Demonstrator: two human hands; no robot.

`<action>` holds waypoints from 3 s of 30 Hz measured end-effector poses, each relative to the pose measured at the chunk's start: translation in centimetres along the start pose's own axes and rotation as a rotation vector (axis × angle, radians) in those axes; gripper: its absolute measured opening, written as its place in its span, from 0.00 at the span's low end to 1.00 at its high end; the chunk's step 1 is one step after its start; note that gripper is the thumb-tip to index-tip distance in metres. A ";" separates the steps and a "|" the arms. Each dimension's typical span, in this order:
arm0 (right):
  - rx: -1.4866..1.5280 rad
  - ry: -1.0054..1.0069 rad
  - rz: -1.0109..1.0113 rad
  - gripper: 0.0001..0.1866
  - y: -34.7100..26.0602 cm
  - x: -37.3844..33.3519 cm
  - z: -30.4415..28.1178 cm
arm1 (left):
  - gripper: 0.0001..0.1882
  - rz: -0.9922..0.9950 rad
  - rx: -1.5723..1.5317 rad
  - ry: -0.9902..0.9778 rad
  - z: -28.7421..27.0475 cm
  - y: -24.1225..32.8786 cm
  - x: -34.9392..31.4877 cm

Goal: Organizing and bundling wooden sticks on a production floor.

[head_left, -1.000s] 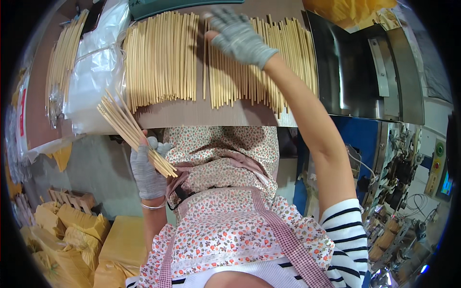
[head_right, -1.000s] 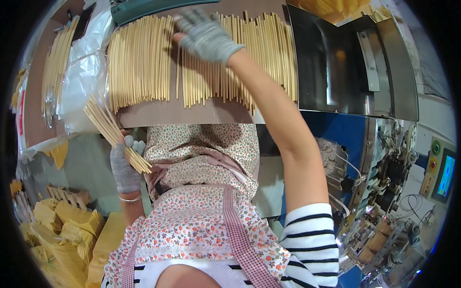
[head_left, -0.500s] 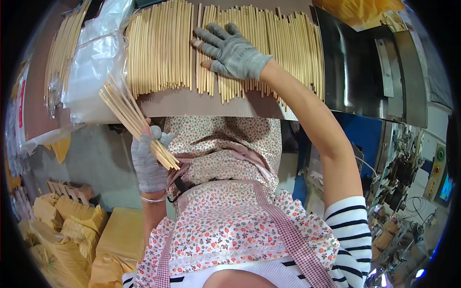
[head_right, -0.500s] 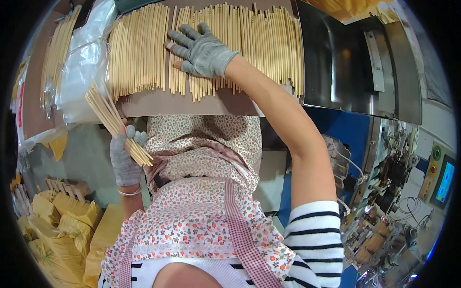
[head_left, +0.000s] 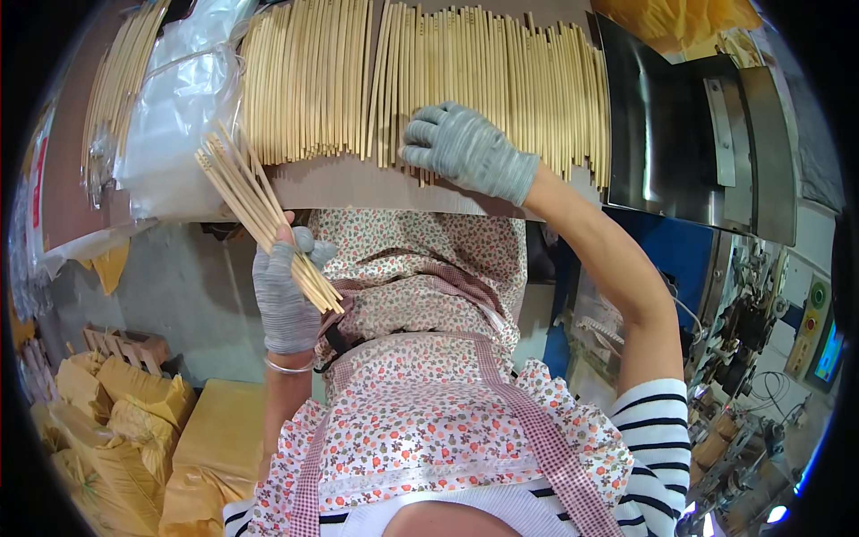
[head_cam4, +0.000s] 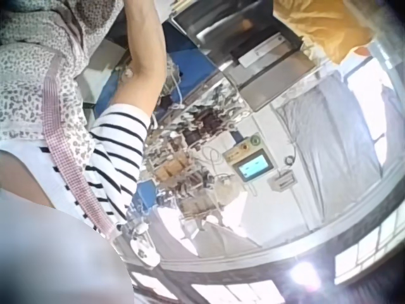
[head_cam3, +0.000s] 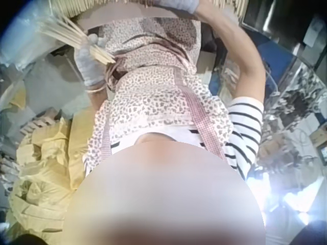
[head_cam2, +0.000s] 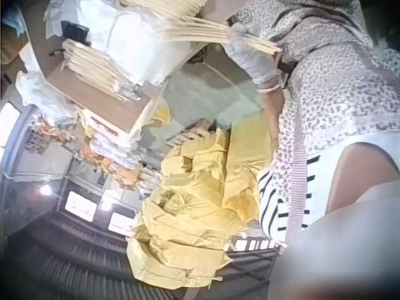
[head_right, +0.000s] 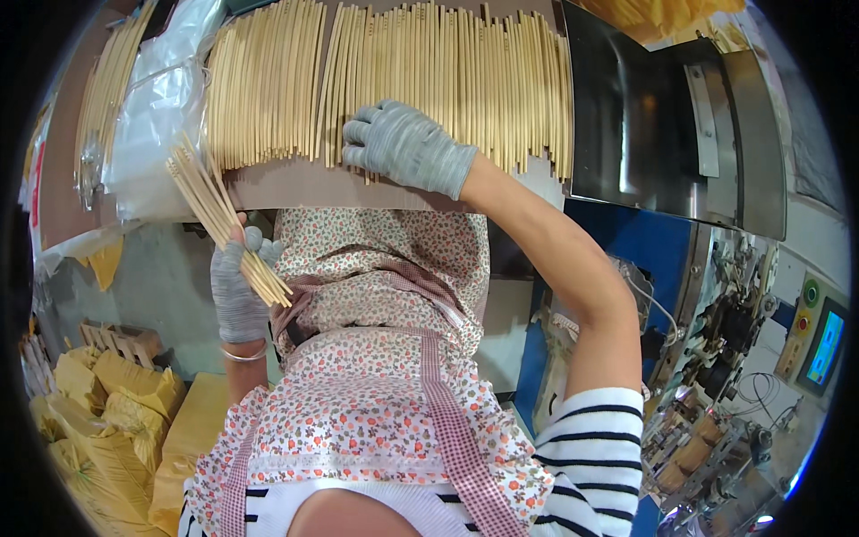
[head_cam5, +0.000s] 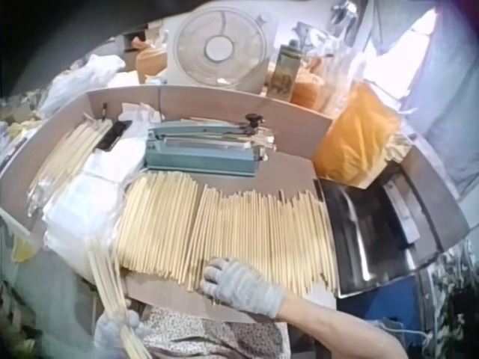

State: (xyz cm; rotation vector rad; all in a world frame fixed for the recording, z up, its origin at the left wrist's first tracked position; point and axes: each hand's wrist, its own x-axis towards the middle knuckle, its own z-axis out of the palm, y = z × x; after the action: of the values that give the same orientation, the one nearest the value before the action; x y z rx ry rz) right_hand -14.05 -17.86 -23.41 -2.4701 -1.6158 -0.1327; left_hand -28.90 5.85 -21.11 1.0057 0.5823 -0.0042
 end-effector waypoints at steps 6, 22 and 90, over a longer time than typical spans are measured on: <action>-0.038 -0.109 -0.048 0.15 0.3 -0.2 -0.3 | 0.15 -0.055 0.036 0.024 0.6 -0.3 -0.7; -0.041 -0.437 -0.187 0.13 1.1 4.0 -1.7 | 0.14 -0.056 -0.009 -0.025 0.2 -1.0 -1.1; -0.112 -0.139 0.642 0.47 -2.4 1.0 0.8 | 0.14 -0.102 -0.187 -0.160 0.9 1.2 -0.7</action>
State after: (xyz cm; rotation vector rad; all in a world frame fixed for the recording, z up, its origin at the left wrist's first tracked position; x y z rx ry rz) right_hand -15.87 -15.85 -23.73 -2.9985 -0.7952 0.0436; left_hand -28.82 5.60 -19.52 0.7850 0.4774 -0.1180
